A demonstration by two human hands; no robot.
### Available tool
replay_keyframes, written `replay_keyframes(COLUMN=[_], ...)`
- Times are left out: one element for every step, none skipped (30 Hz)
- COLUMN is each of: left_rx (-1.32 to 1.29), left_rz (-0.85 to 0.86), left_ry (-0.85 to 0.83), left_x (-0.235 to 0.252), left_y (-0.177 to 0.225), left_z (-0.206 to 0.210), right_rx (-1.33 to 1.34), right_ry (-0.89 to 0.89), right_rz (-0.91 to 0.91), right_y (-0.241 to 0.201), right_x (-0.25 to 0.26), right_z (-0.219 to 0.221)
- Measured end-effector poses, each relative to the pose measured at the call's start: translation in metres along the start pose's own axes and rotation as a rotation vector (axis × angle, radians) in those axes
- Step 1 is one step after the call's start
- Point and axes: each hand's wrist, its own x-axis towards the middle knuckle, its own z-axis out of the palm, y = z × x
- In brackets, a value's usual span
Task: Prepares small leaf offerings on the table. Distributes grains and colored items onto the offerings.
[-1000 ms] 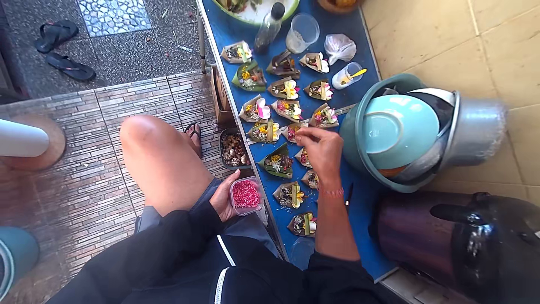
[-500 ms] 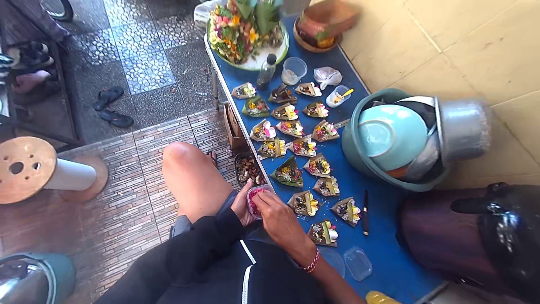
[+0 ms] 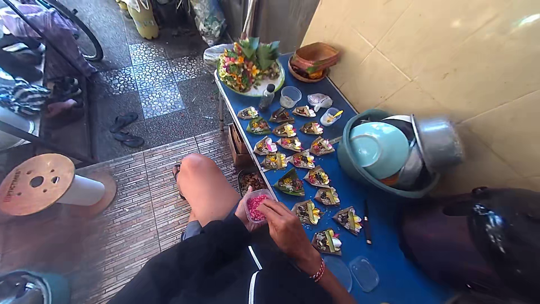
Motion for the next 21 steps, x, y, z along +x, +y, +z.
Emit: replay_keyframes(left_rx=[0.018, 0.046, 0.072, 0.110, 0.152, 0.178, 0.187, 0.185, 0.181, 0.178, 0.179, 0.167, 0.146, 0.132, 0.123, 0.118, 0.112, 0.103, 0.101, 0.106, 0.117], left_rz=[0.003, 0.007, -0.001, -0.014, -0.027, -0.039, -0.048, -0.053, -0.058, -0.067, -0.072, -0.076, -0.079, -0.078, -0.073, -0.068, -0.063, -0.060, -0.061, -0.065, -0.064], left_ry=[0.009, 0.012, 0.014, 0.032, 0.060, 0.081, 0.097, 0.102, 0.103, 0.109, 0.116, 0.118, 0.116, 0.118, 0.120, 0.117, 0.112, 0.114, 0.118, 0.116, 0.112], left_x=[0.001, 0.001, 0.002, 0.004, 0.005, 0.007, 0.008, 0.009, 0.009, 0.009, 0.009, 0.009, 0.009, 0.009, 0.010, 0.010, 0.011, 0.013, 0.016, 0.019, 0.024], left_y=[-0.001, -0.003, -0.004, -0.004, -0.005, -0.006, -0.007, -0.007, -0.007, -0.006, -0.006, -0.005, -0.004, -0.003, -0.002, -0.001, 0.001, 0.003, 0.006, 0.009, 0.012], left_z=[0.001, 0.002, 0.002, 0.002, 0.002, 0.002, 0.001, 0.001, 0.001, 0.001, 0.001, 0.002, 0.003, 0.005, 0.006, 0.008, 0.010, 0.012, 0.013, 0.013, 0.014], right_rx=[-0.031, -0.066, -0.089, -0.098, -0.100, -0.098, -0.098, -0.099, -0.105, -0.112, -0.120, -0.130, -0.143, -0.143, -0.135, -0.114, -0.095, -0.090, -0.087, -0.084, -0.081], right_ry=[-0.023, -0.069, -0.141, -0.230, -0.309, -0.360, -0.388, -0.404, -0.414, -0.415, -0.400, -0.381, -0.360, -0.341, -0.323, -0.306, -0.279, -0.245, -0.210, -0.175, -0.146], right_rz=[0.024, 0.056, 0.097, 0.143, 0.180, 0.198, 0.198, 0.189, 0.175, 0.153, 0.126, 0.101, 0.076, 0.054, 0.034, 0.023, 0.010, -0.001, -0.004, -0.001, 0.007], right_y=[0.001, 0.002, 0.003, 0.005, 0.006, 0.009, 0.010, 0.012, 0.012, 0.012, 0.011, 0.011, 0.012, 0.014, 0.017, 0.021, 0.024, 0.028, 0.031, 0.034, 0.037], right_x=[-0.001, -0.002, -0.003, -0.003, -0.003, -0.002, -0.001, 0.000, 0.001, 0.002, 0.002, 0.002, 0.003, 0.004, 0.005, 0.007, 0.009, 0.013, 0.016, 0.020, 0.025], right_z=[0.000, 0.001, 0.001, 0.001, 0.002, 0.003, 0.005, 0.006, 0.007, 0.009, 0.011, 0.013, 0.015, 0.015, 0.016, 0.015, 0.013, 0.011, 0.009, 0.007, 0.006])
